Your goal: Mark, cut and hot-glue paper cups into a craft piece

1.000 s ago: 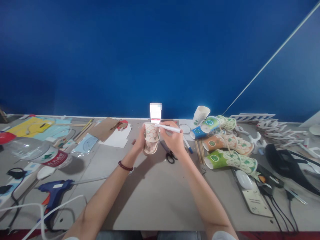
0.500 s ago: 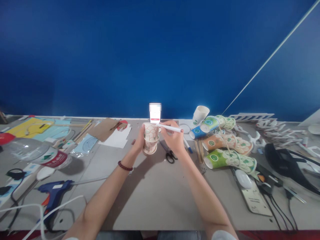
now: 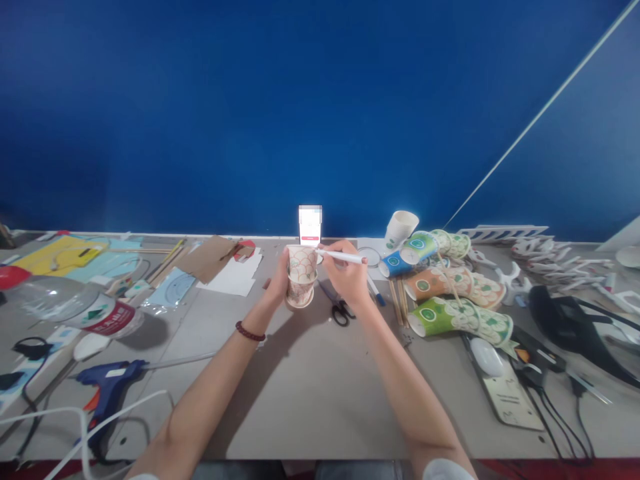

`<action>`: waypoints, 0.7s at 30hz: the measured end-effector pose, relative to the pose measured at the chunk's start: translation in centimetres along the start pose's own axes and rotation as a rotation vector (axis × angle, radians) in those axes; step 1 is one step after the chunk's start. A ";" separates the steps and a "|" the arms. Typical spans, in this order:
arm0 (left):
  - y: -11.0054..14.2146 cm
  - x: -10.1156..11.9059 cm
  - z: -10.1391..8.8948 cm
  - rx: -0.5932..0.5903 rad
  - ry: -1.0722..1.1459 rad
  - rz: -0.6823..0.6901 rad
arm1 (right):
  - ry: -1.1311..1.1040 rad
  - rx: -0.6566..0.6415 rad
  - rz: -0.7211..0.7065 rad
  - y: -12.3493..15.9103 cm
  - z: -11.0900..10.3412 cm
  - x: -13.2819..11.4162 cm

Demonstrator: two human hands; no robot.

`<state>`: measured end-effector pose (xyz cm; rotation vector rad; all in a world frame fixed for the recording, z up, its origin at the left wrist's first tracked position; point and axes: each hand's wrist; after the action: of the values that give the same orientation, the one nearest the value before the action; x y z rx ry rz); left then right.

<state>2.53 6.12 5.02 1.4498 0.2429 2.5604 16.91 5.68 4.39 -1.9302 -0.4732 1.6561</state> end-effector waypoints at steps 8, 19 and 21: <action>-0.1 -0.1 -0.1 0.041 0.013 -0.033 | -0.010 -0.008 0.013 0.0 0.0 0.0; 0.6 0.4 0.4 0.024 -0.001 -0.102 | -0.134 0.039 0.069 -0.2 0.0 -0.4; 0.4 0.2 0.2 0.014 -0.008 -0.089 | -0.131 0.047 0.067 -0.3 -0.1 -0.5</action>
<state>2.59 5.79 5.39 1.4209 0.3177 2.4869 16.88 5.56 4.99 -1.8295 -0.4193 1.8279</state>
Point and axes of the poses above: each hand's wrist, its own y-axis away from the middle knuckle, its own z-axis out of the palm, x = y × z, and after that the axes turned 2 degrees about -z, right-handed
